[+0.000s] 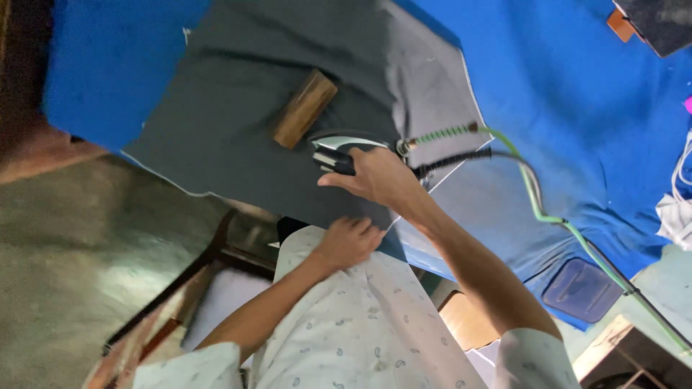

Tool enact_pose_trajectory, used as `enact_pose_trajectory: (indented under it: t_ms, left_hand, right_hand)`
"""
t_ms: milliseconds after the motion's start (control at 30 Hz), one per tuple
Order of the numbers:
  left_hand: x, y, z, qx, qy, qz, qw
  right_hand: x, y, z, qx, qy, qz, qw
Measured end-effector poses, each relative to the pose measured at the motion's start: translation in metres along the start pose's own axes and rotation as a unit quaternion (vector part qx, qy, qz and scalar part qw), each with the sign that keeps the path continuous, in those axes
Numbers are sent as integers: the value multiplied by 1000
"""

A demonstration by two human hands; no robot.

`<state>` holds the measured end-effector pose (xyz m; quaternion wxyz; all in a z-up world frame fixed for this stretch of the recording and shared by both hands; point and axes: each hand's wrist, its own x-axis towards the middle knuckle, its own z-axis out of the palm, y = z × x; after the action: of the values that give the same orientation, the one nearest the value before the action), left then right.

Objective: The person irons a gray garment on a blue-covered table using a steam iron and a wooden pressing block. They smooth the fabric, press seams, and adjust the garment's position while ironing.

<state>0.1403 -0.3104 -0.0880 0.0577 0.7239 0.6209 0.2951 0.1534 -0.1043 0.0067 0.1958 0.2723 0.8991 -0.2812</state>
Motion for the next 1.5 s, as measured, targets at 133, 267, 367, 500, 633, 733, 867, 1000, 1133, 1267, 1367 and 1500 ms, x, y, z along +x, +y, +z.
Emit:
enact_pose_trajectory:
  t_ms: [133, 267, 367, 500, 633, 733, 867, 1000, 1133, 1267, 1367, 1500]
  left_hand:
    - [15, 40, 45, 41, -88, -149, 984]
    - [22, 62, 55, -11, -308, -220, 926]
    - [28, 67, 43, -72, -348, -233, 905]
    - [23, 71, 44, -6, -279, -195, 940]
    - [17, 70, 50, 31, -228, -181, 956]
    - [14, 69, 55, 8, -263, -200, 944]
    - [19, 72, 50, -11, -312, -198, 929]
    - [25, 73, 44, -37, -338, -218, 915]
    - [24, 74, 48, -24, -319, -203, 926]
    - [25, 74, 45, -28, -317, -207, 925]
    - [20, 72, 51, -34, -311, -200, 928]
    - [21, 71, 41, -26, -290, -181, 940]
  right_hand:
    - [7, -16, -30, -16, -96, -35, 995]
    - [13, -18, -28, -17, -108, -78, 991]
    - [15, -19, -29, -7, -104, -67, 992]
    - [11, -16, -28, 15, -108, -33, 994]
    - [12, -13, -22, 48, -100, -28, 993]
    - [15, -11, -18, 55, -98, -20, 993]
    - [10, -13, -21, 82, -96, -2, 992]
    - [-1, -12, -25, 98, -94, 30, 990]
    - [-10, -8, -20, 124, -79, 46, 988]
    - [-15, -4, -13, 120, -57, 49, 990]
    - [-18, -1, -8, 109, -55, 58, 991]
    - [-21, 3, -5, 129, -46, 69, 988]
